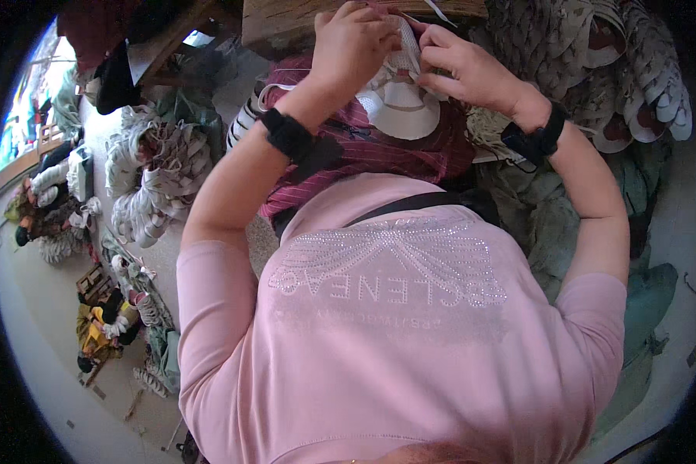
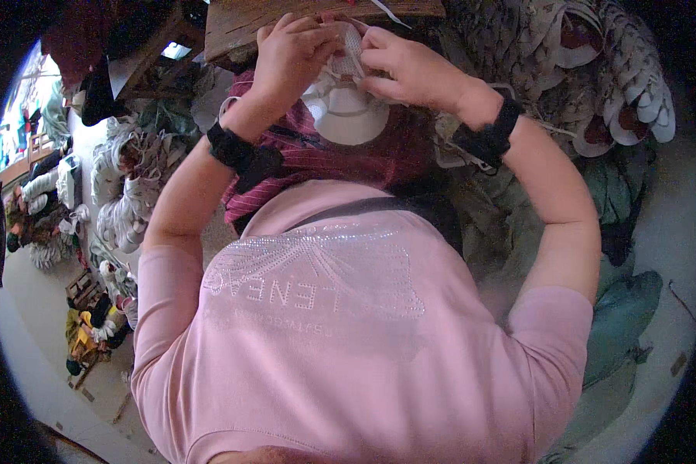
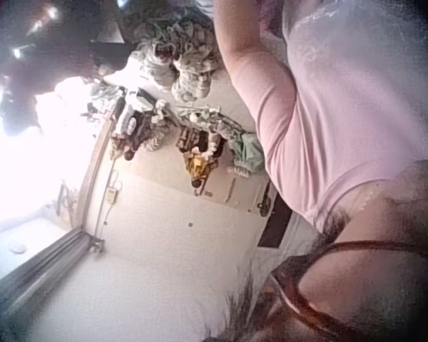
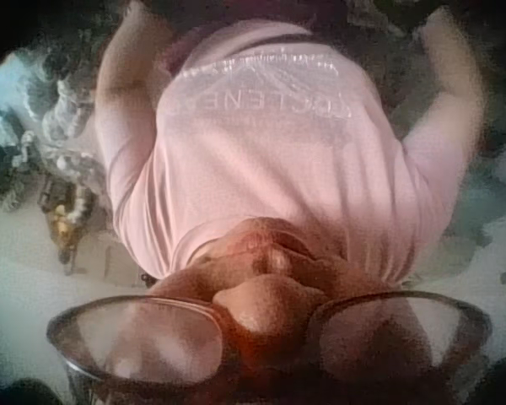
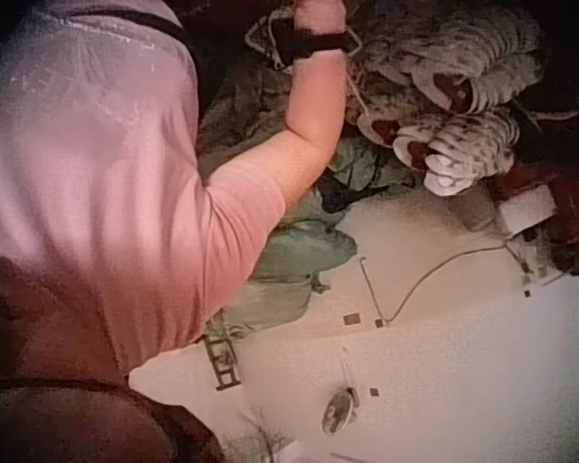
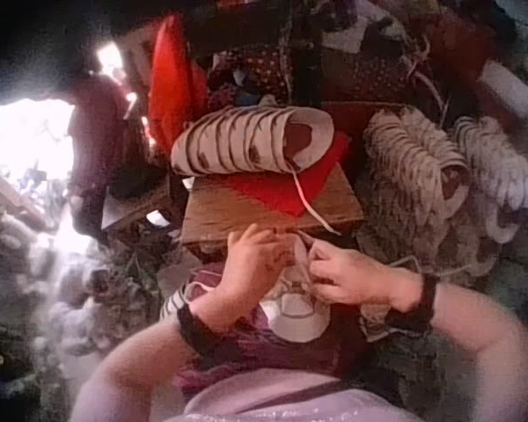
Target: Lacing a white and pink shoe in a workshop setting.
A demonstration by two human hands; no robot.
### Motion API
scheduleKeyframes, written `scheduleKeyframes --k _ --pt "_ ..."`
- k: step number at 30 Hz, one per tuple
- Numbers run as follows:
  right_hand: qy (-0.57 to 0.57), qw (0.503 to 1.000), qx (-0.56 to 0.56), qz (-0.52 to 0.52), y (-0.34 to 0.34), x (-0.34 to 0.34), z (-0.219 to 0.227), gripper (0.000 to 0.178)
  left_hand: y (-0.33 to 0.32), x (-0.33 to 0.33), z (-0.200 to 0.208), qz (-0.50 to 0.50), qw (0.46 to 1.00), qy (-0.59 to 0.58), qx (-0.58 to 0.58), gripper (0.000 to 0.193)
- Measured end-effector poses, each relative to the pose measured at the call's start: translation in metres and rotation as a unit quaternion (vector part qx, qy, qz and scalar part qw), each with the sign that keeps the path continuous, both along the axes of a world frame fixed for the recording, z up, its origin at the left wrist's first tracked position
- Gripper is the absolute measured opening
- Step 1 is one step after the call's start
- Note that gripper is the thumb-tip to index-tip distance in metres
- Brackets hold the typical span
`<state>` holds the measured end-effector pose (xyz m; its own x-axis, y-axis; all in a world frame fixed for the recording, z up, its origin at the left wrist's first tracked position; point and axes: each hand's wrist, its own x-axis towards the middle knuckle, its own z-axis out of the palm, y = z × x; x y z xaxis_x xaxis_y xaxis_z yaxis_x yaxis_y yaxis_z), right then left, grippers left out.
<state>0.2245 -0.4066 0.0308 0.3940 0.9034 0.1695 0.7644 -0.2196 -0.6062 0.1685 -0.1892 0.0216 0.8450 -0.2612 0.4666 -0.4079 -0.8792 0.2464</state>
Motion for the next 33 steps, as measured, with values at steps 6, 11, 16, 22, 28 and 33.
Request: scheduleKeyframes --k 6,11,16,22,28,33 --pt "-0.038 0.984 0.078 -0.156 0.021 -0.015 -0.024 0.017 0.001 -0.011 -0.007 -0.037 0.978 0.055 -0.196 0.016" --pt "0.163 0.963 0.107 -0.186 0.022 -0.021 -0.023 0.014 -0.001 -0.023 -0.013 -0.029 0.918 0.168 -0.357 0.018" --pt "0.13 0.979 0.136 -0.083 0.017 -0.061 0.016 0.014 -0.006 -0.033 -0.02 -0.011 0.919 0.127 -0.373 0.019" --pt "0.336 0.911 0.091 -0.223 0.026 -0.044 0.018 0.02 -0.008 -0.036 -0.011 0.01 0.787 0.285 -0.547 0.033" --pt "0.355 0.901 0.117 -0.221 0.044 -0.039 0.001 0.023 -0.009 -0.042 -0.01 0.013 0.679 0.28 -0.678 0.056" --pt "0.113 0.964 0.113 -0.213 0.051 -0.036 -0.003 0.02 -0.004 -0.052 -0.009 0.022 0.565 0.306 -0.766 0.057"
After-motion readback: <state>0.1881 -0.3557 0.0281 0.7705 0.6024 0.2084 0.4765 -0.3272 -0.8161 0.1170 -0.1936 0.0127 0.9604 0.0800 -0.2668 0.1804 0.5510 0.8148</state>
